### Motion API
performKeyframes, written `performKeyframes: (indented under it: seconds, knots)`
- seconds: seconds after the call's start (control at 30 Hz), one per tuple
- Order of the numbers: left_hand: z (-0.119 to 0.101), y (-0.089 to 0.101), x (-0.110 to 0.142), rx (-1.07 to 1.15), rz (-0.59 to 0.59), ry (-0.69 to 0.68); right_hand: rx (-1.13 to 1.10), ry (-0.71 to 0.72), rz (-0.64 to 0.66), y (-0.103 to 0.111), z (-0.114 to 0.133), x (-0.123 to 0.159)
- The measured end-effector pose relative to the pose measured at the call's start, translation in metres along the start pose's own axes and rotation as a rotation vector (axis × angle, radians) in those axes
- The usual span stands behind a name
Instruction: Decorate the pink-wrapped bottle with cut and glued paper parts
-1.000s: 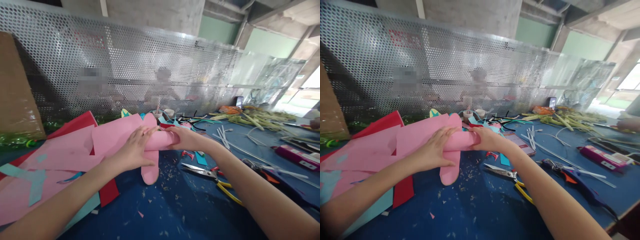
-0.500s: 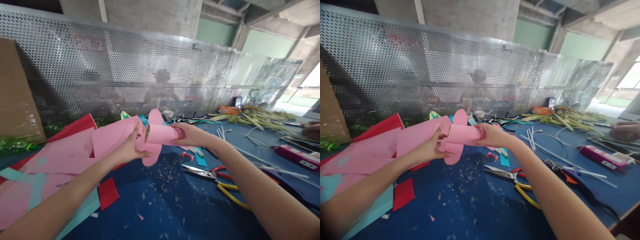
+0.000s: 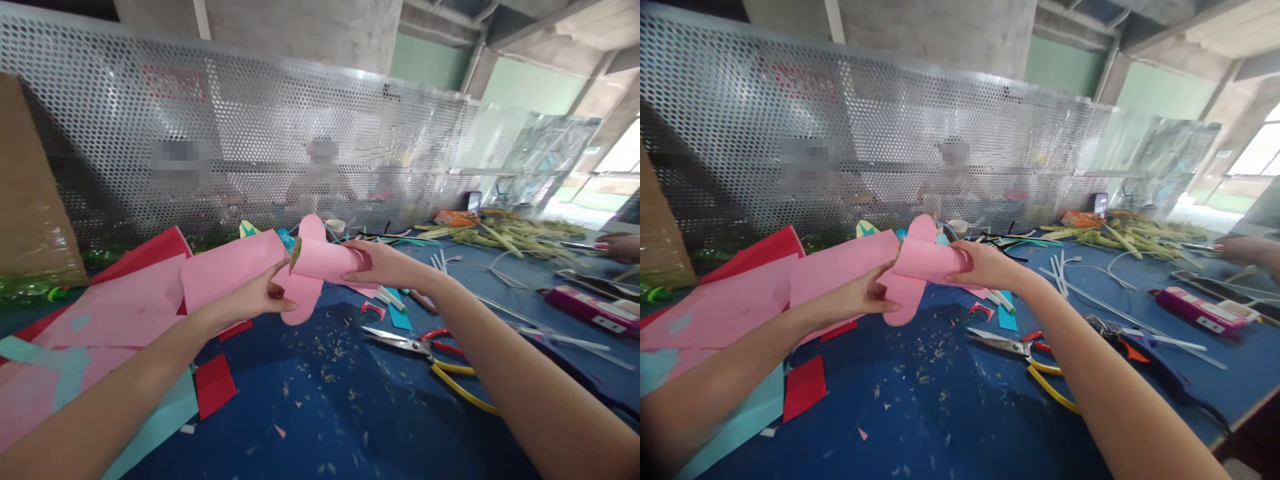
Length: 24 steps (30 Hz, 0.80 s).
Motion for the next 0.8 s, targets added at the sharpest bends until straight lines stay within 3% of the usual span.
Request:
performKeyframes:
  seconds: [0.1,0.2,0.37,0.57,0.67,0.8]
  knots:
    - [-0.002,-0.006,0.003,0.048,0.119,0.049,0.015,0.015,-0.005,-0.001,-0.002,-0.001]
    - [-0.002,-0.003,0.005,0.163,0.117,0.163,0.030,0.045,0.002,-0.004,-0.002,-0.002]
    - [0.015,0.021,0.003,0.220,-0.165,0.320,0.026,0.133,0.101,-0.027,0.009,-0.001]
    - [0.032,0.057,0.004,-0.054,-0.407,0.281,0.056,0.180,0.151,-0.056,0.012,-0.003]
    - [0.028,0.083,0.011,-0.294,-0.527,0.243,0.017,0.197,0.101,-0.045,0.013,-0.004]
    - [0.025,0.112,0.022,-0.560,-0.605,0.257,-0.326,0.166,-0.119,0.003,0.039,0.007]
Point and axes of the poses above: each hand's wrist, its own x-axis away from the middle knuckle, its own y-axis out of the back of the hand, z = x × y, the point moved 7 cm from there along -x, towards the middle knuckle, and after that the axes turned 9 degrees about -x, right-handed, at the moved point
